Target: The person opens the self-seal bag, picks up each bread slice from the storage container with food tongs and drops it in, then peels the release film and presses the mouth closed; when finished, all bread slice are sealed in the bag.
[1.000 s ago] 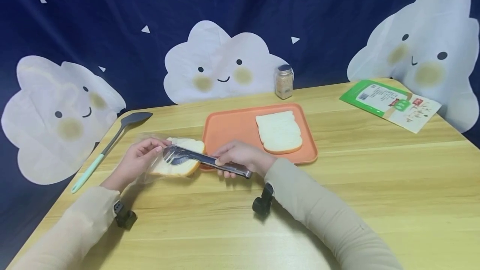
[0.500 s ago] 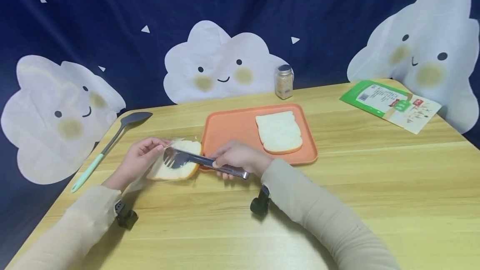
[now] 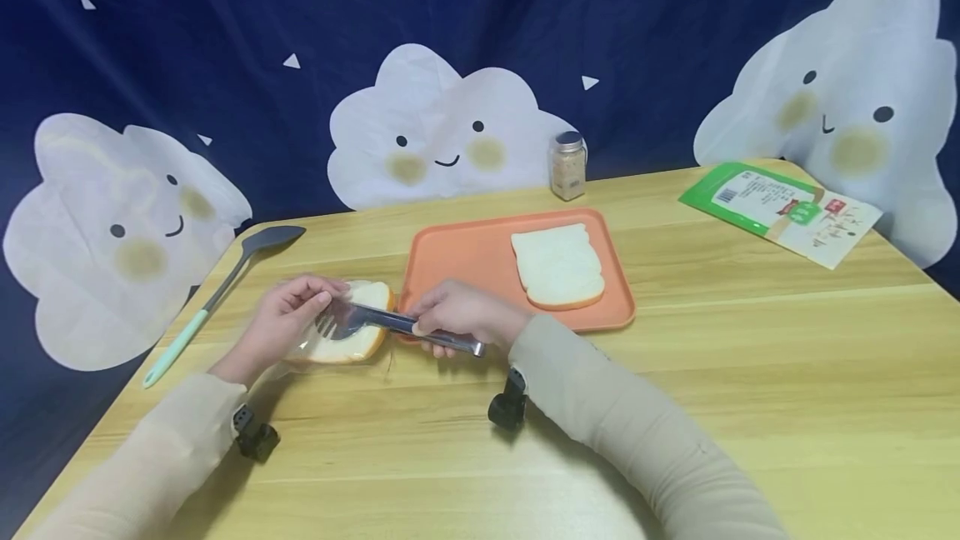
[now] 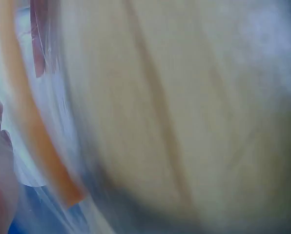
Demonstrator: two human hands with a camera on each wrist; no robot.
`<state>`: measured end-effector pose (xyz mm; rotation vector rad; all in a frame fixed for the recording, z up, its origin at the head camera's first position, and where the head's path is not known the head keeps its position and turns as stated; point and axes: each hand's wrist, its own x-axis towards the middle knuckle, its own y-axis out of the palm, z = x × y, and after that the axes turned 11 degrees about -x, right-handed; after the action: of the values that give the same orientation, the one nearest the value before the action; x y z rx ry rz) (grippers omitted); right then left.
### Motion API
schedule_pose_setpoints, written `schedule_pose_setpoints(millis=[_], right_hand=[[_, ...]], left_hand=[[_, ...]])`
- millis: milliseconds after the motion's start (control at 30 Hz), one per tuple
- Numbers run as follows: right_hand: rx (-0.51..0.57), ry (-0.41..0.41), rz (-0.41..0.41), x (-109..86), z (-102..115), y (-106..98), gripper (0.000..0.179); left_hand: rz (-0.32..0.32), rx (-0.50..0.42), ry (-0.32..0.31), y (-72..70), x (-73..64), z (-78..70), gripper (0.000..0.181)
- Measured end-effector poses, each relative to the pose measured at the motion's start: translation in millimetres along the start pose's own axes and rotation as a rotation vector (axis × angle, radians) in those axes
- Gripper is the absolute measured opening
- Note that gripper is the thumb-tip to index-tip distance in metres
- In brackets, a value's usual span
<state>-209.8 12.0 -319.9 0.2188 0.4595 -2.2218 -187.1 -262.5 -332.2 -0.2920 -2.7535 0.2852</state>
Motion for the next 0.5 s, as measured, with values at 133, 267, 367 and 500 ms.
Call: schedule_pose_setpoints(millis=[133,267,367,500], right_hand=[[-0.037,0.017,-0.024,0.8,-1.4,1.2,0.038],[0.037,0.022,-0.018,1.5,-3.3,-0.3,0.038],[0.057,0.017,-0.011,3.0,-3.3,-0.5,0.036],[0.041,0.018,-0.007,7.2,-2.1,1.7,0.034]], left_hand=[[-0.027,0.029,-0.009,-0.5,-1.1,-1.7,0.016],[-0.016,0.048,-0.013,-0.9,0.2,-1.5,0.015],[-0.008,0.046,-0.025,0.3,1.4,-0.3,0.014],[-0.005,0.043,-0.049,3.9,2.7,0.6,0.014]])
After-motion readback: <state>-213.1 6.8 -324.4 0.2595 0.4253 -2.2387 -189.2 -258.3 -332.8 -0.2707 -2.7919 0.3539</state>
